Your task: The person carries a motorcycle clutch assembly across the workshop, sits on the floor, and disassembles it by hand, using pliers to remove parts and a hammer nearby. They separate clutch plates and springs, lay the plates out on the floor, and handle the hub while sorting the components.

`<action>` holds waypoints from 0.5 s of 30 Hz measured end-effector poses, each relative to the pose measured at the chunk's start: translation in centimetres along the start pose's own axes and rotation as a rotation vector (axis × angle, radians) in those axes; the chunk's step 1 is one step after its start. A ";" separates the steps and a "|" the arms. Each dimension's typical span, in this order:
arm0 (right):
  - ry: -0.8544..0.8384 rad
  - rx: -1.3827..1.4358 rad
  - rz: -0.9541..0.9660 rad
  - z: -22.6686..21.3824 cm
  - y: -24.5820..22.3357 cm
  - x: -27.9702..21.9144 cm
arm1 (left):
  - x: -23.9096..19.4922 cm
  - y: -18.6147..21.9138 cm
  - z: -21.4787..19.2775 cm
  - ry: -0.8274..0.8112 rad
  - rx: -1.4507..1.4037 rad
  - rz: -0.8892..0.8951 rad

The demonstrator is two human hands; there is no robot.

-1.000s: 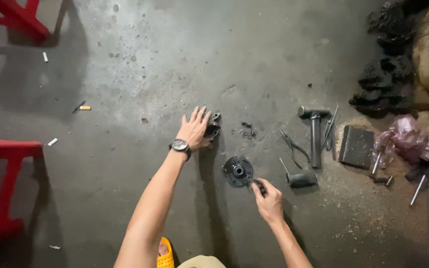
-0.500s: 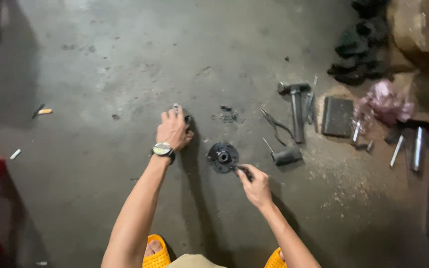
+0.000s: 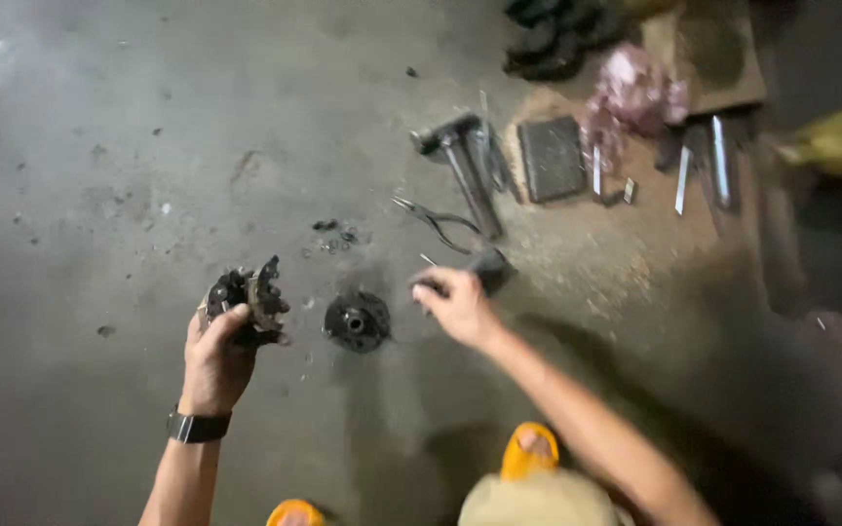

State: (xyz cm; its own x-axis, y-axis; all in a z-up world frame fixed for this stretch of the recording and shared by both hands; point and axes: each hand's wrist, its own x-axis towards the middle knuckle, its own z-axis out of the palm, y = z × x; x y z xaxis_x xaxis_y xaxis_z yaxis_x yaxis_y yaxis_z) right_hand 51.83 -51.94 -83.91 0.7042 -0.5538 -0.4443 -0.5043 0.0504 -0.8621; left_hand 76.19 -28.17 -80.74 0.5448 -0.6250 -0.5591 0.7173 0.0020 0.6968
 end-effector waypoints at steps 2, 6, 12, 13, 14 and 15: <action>-0.045 -0.053 0.087 -3.1 -5.7 -1.3 | -2.0 3.5 4.6 -0.088 0.050 -0.025; -0.097 0.128 0.032 -7.1 -20.2 -8.0 | -9.9 11.7 18.7 -0.163 0.043 -0.077; 0.285 0.691 0.241 -9.5 -39.5 -22.1 | -25.1 18.1 30.6 -0.243 0.111 -0.133; 0.286 0.689 0.193 -10.3 -40.5 -23.3 | -24.0 16.5 28.7 -0.267 0.116 -0.092; 0.329 0.696 0.289 -10.8 -41.1 -24.4 | -24.2 15.0 27.1 -0.224 0.119 -0.141; 0.371 0.703 0.385 -11.1 -41.0 -24.9 | -25.5 13.2 25.4 -0.180 0.123 -0.190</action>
State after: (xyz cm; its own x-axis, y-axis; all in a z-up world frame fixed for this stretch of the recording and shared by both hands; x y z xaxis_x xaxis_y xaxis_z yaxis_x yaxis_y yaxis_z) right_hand 49.43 -49.39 -34.79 0.2796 -0.6208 -0.7324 -0.1628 0.7211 -0.6734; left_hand 60.72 -32.00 -45.89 0.3122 -0.7338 -0.6034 0.7352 -0.2157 0.6426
